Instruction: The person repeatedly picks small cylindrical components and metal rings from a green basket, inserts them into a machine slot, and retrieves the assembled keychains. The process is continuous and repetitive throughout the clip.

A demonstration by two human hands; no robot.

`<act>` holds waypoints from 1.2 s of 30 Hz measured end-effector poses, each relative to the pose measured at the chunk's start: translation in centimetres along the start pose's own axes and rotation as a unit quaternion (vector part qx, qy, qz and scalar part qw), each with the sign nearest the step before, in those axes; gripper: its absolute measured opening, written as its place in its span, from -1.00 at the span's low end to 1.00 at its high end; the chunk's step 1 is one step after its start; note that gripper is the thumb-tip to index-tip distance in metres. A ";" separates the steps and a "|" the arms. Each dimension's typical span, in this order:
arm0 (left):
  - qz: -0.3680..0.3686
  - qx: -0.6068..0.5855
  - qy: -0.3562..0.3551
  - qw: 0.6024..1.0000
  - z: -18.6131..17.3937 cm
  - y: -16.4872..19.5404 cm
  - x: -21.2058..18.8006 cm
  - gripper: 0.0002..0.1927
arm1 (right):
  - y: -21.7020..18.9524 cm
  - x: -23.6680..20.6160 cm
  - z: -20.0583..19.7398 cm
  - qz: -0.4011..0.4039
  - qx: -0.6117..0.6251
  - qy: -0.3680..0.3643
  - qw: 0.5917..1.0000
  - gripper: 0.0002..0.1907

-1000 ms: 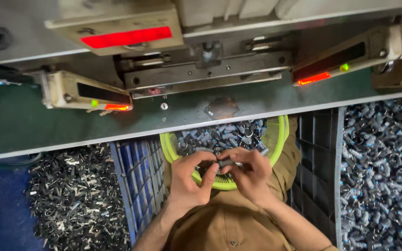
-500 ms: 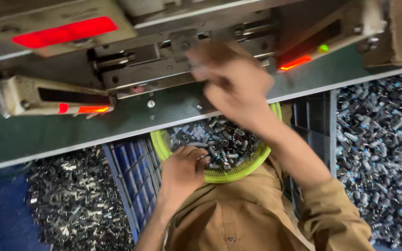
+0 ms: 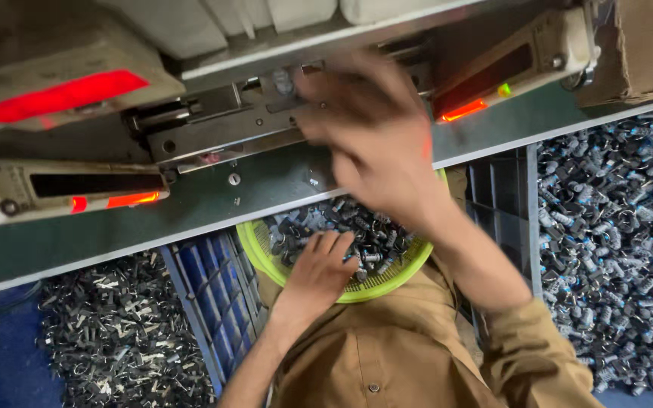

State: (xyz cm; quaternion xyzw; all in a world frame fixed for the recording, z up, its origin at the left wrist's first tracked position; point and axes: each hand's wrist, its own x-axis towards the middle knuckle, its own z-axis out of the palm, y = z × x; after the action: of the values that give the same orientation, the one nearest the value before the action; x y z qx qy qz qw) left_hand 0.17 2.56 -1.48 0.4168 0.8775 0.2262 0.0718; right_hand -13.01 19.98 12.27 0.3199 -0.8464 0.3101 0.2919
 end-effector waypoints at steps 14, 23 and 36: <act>-0.123 -0.548 0.270 0.782 -3.2 1.5 -0.1 -0.74 | -6.2 -21.8 4.5 0.417 0.598 0.089 0.678 -0.90; -0.154 -0.388 0.259 0.871 -4.6 1.0 -0.5 -0.87 | -7.2 -19.5 3.5 0.355 0.435 0.079 0.824 -0.72; -0.182 -0.234 0.350 0.889 -7.7 2.6 -2.1 -0.90 | -5.3 -20.9 5.5 0.562 0.715 0.193 0.368 -0.69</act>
State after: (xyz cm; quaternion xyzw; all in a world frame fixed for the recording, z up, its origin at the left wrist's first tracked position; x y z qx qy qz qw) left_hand 0.88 -0.26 6.42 0.1151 0.8277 0.5393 -0.1042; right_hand 2.24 20.43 -3.90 -0.2093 -0.2135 0.9451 -0.1318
